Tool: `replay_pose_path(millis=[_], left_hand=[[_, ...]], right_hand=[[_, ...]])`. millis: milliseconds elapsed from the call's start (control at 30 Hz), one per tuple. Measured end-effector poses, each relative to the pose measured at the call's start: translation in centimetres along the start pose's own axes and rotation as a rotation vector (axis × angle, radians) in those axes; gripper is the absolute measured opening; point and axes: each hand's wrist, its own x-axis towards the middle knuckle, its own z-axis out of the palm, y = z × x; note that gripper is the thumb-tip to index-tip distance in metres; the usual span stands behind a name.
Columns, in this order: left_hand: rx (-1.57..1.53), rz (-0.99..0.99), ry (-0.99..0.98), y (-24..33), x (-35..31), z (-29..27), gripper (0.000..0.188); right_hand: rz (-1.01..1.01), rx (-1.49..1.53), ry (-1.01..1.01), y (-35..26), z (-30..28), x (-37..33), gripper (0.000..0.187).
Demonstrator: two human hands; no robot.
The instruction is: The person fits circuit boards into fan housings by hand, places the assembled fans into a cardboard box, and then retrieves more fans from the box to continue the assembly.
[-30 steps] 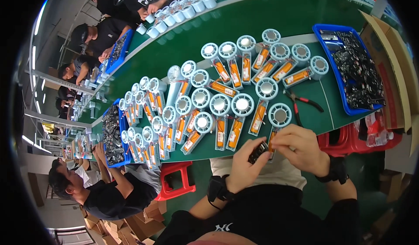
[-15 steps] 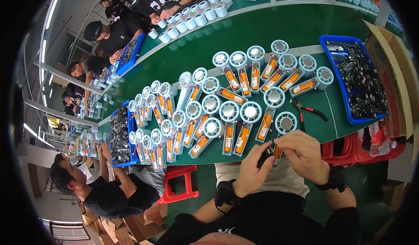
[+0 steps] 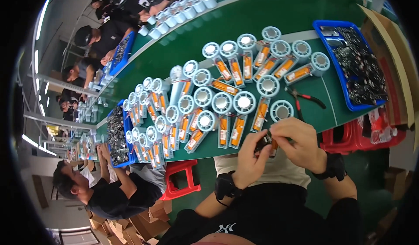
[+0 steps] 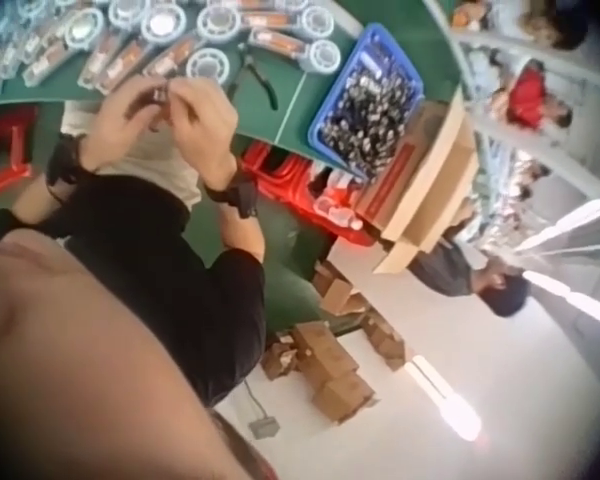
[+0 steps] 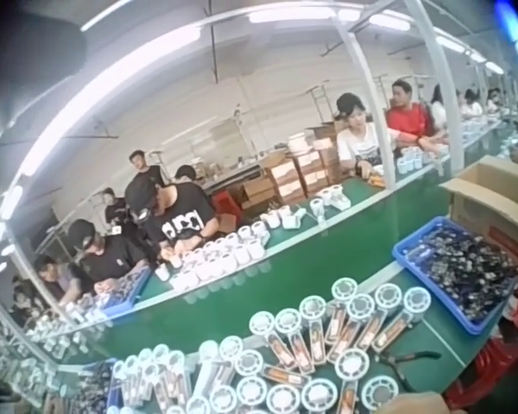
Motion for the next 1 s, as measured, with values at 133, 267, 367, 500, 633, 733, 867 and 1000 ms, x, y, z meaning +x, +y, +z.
replay_pose_path(millis=[133,267,367,500,633,733,867,1000], left_hand=[[-0.04,0.001,-0.004,-0.2,-0.1,-0.1,0.039],[-0.028,-0.006,0.0,-0.4,0.2,-0.5,0.039],[0.005,0.003,-0.003,-0.3,0.2,-0.7,0.039],[0.016,0.063,-0.016,-0.4,0.2,-0.4,0.04],[-0.013,0.037,-0.02,-0.7,0.1,-0.5,0.04],[-0.002,0.06,-0.004,-0.8,0.8,-0.4,0.039],[-0.088,-0.161,-0.048,0.3,0.3,-0.6,0.04],[-0.128,0.009,-0.019,-0.7,1.1,-0.5,0.04]], right_hand=[[0.123,0.049,-0.006,-0.2,0.2,-0.3,0.021],[0.084,-0.001,0.051,0.0,0.4,0.0,0.022],[0.089,-0.021,0.063,-0.1,0.3,0.1,0.023],[0.097,-0.013,0.054,-0.3,0.0,-0.1,0.02],[0.08,0.037,0.013,0.4,0.2,-0.5,0.02],[0.109,0.02,-0.031,1.0,0.1,-0.3,0.02],[0.139,0.035,-0.027,0.0,-0.2,0.3,0.021],[0.105,0.07,-0.008,0.4,0.3,0.0,0.023]])
